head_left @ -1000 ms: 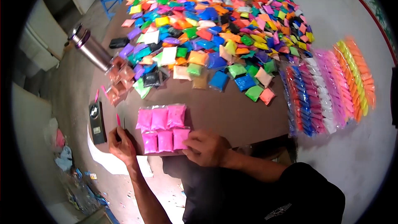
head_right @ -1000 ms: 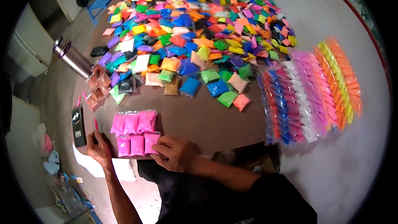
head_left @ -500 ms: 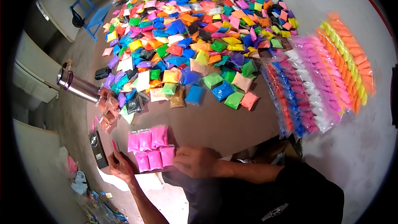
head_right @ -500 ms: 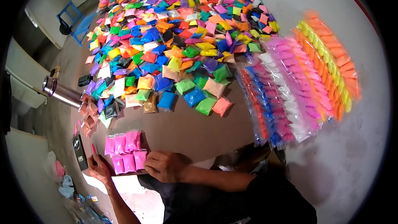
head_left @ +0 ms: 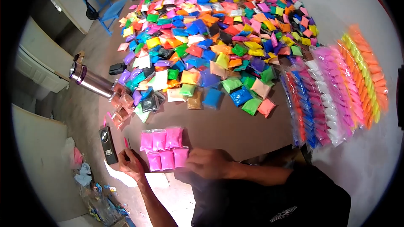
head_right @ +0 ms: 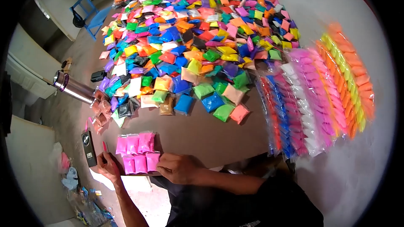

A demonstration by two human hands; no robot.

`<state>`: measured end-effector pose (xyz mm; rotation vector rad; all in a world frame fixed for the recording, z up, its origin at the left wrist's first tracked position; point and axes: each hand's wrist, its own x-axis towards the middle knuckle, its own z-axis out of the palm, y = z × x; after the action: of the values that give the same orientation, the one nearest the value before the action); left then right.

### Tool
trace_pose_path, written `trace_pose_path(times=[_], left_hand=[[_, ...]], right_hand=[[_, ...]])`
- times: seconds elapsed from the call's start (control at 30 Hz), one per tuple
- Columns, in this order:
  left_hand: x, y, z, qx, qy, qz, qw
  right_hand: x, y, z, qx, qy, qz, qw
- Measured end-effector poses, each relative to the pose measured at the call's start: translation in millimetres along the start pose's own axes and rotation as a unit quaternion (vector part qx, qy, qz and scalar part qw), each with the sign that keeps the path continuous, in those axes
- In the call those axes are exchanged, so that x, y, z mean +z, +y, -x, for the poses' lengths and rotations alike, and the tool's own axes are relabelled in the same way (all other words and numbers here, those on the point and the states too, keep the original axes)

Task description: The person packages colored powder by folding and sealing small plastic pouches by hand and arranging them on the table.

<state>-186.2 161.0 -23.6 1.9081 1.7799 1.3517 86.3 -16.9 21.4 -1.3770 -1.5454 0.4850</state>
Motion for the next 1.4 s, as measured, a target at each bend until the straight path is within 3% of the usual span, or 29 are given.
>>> trace_pose_path(times=[0.2, 0.47, 0.6, 0.67, 0.77, 0.9, 1.13, 1.23, 1.4], left_hand=[[-0.1, 1.3, -0.2, -0.017, 0.003, 0.015, 1.000], [-1.7, 14.2, -1.3, -0.028, 0.004, 0.019, 0.999], [-1.7, 12.3, -1.2, -0.025, 0.004, 0.024, 0.999], [-2.2, 16.2, -1.3, -0.027, 0.005, 0.014, 1.000], [-3.8, 21.9, -1.3, -0.037, 0.011, 0.022, 0.999], [-2.2, 20.1, -2.1, -0.049, 0.011, 0.043, 0.998], [-3.4, 19.7, -1.8, -0.057, 0.006, 0.061, 0.996], [-4.4, 22.9, -2.4, -0.054, 0.000, 0.040, 0.998], [-3.3, 23.7, -3.0, -0.078, 0.004, 0.028, 0.997]], right_hand=[[-1.8, 1.4, -6.0, -0.016, -0.021, 0.011, 1.000], [-22.6, 5.0, -27.6, 0.097, -0.100, -0.144, 0.980], [-48.3, 4.7, -68.2, 0.111, -0.098, -0.129, 0.981], [-61.9, 13.8, -100.2, -0.029, -0.032, 0.015, 0.999], [-75.0, 31.2, -150.8, -0.102, 0.036, 0.108, 0.988], [-83.0, 65.9, -222.7, -0.123, 0.072, 0.173, 0.974], [-69.6, 121.6, -332.0, -0.173, -0.005, 0.336, 0.926], [-53.4, 143.2, -379.7, -0.177, 0.100, 0.371, 0.906], [-23.0, 164.7, -440.3, -0.157, 0.097, 0.416, 0.891]])
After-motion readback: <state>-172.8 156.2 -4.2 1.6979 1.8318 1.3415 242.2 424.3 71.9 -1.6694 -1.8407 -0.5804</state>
